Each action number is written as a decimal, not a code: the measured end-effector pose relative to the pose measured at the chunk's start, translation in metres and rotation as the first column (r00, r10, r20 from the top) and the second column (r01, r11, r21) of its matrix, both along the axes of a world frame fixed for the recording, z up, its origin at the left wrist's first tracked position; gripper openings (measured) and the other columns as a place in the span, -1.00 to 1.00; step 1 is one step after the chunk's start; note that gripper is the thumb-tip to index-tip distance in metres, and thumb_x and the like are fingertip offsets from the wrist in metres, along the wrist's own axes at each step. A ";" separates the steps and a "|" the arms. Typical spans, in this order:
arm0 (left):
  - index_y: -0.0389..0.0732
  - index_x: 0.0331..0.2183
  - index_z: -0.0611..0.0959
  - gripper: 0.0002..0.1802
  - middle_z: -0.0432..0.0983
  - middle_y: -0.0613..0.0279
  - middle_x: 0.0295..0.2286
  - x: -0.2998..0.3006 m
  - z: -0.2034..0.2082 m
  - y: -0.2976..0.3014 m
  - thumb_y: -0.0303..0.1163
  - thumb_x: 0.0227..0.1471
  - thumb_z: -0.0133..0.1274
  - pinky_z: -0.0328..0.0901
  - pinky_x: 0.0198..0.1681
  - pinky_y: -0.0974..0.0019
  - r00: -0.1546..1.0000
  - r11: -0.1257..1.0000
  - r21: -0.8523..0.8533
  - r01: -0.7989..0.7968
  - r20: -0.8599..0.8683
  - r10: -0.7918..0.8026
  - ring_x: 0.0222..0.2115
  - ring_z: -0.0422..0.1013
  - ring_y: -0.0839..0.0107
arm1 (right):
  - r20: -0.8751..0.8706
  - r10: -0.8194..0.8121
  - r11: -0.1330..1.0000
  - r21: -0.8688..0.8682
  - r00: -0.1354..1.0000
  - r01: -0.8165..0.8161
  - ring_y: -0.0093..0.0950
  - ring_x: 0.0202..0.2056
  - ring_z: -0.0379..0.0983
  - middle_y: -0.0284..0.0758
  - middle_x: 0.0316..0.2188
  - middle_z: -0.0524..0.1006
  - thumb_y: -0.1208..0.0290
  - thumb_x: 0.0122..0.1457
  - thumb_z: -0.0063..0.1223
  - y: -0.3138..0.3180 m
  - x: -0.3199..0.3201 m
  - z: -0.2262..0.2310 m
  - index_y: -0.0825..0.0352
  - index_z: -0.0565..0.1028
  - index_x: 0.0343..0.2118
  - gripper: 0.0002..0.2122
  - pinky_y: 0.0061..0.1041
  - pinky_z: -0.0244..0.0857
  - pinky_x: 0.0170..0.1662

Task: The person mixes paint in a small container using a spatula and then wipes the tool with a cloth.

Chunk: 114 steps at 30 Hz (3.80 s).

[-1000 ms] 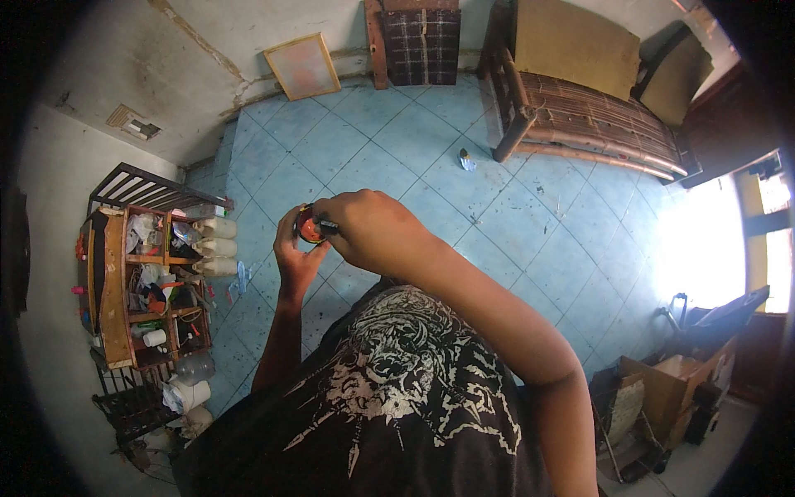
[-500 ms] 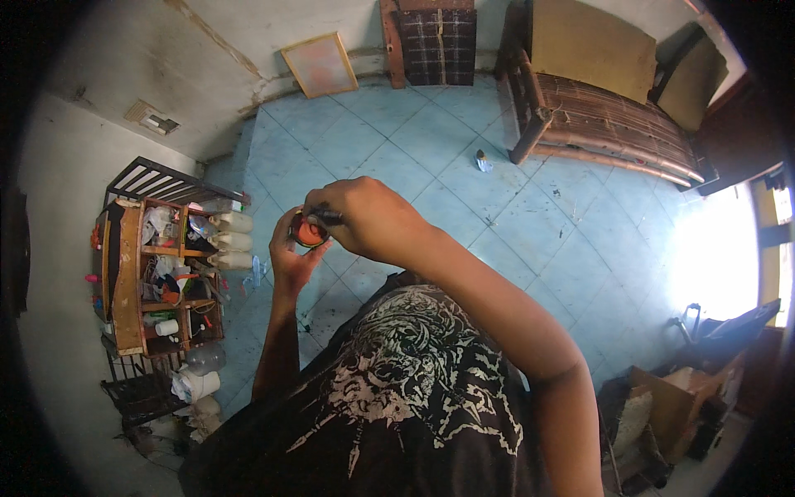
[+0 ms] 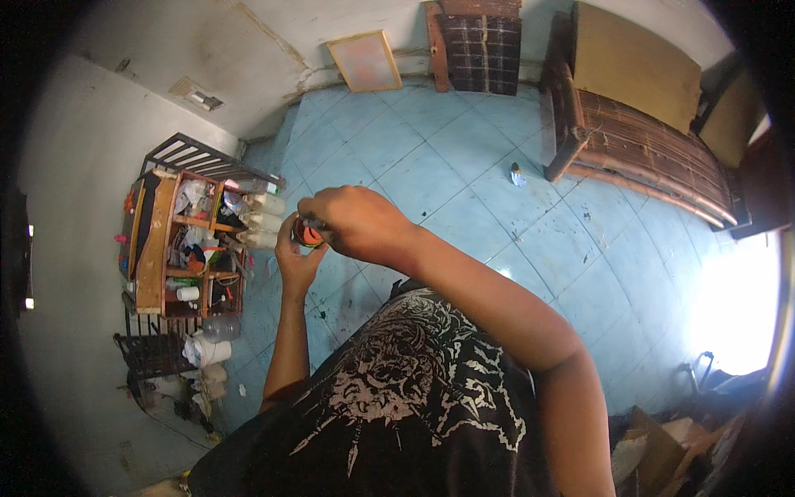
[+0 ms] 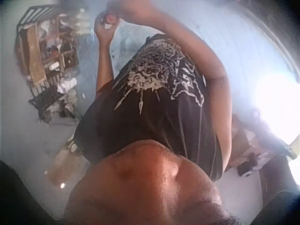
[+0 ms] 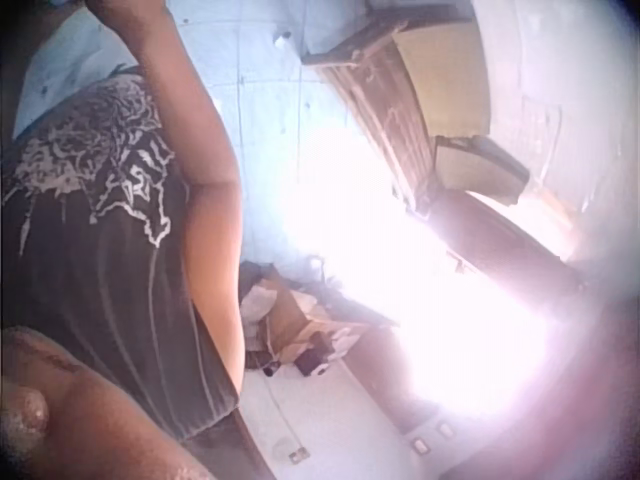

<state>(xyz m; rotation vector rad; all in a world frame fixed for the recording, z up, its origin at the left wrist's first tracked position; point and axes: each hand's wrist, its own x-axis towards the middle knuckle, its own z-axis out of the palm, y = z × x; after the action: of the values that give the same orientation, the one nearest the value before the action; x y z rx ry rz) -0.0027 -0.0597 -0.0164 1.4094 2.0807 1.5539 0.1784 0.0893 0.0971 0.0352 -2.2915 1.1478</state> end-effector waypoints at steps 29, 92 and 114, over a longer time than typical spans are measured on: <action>-0.14 -0.02 0.43 -0.22 0.38 0.07 -0.12 0.077 -0.052 -0.197 -0.36 -0.35 0.42 0.31 -0.04 0.16 0.814 0.806 -0.121 -0.579 -0.154 0.561 -0.10 0.37 0.19 | 0.352 0.540 0.816 0.004 0.764 -0.578 -0.36 -0.39 0.53 -0.17 -0.44 0.57 0.51 0.12 0.05 -0.120 -0.078 -0.053 0.39 0.53 -0.33 -0.90 -0.47 0.36 -0.30; -0.18 -0.02 0.45 -0.21 0.35 0.05 -0.06 -0.618 -0.058 -0.716 -0.42 -0.39 0.39 0.24 0.06 0.14 0.547 0.542 -0.205 -0.815 0.037 0.836 0.01 0.26 0.07 | 0.531 0.806 0.517 -0.418 0.261 -0.747 -0.44 -0.32 0.53 -0.24 -0.39 0.58 0.46 0.19 0.00 -0.650 -0.893 -0.053 0.41 0.53 -0.26 -0.84 -0.48 0.37 -0.25; -0.20 0.00 0.44 -0.19 0.39 0.02 -0.09 -0.808 -0.042 -0.768 -0.39 -0.37 0.41 0.25 0.03 0.12 0.480 0.492 -0.219 -0.843 0.107 0.871 -0.02 0.32 0.06 | 0.386 0.861 0.449 -0.269 0.332 -0.852 -0.37 -0.29 0.55 -0.19 -0.35 0.59 0.45 0.10 0.10 -0.710 -1.097 -0.026 0.34 0.55 -0.25 -0.84 -0.44 0.37 -0.19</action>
<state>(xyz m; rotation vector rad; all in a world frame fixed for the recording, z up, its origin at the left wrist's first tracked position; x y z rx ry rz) -0.8109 -0.8277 -0.0579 -0.0091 2.8591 1.6418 -0.9191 -0.6203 0.0712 1.2803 -2.7407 1.8478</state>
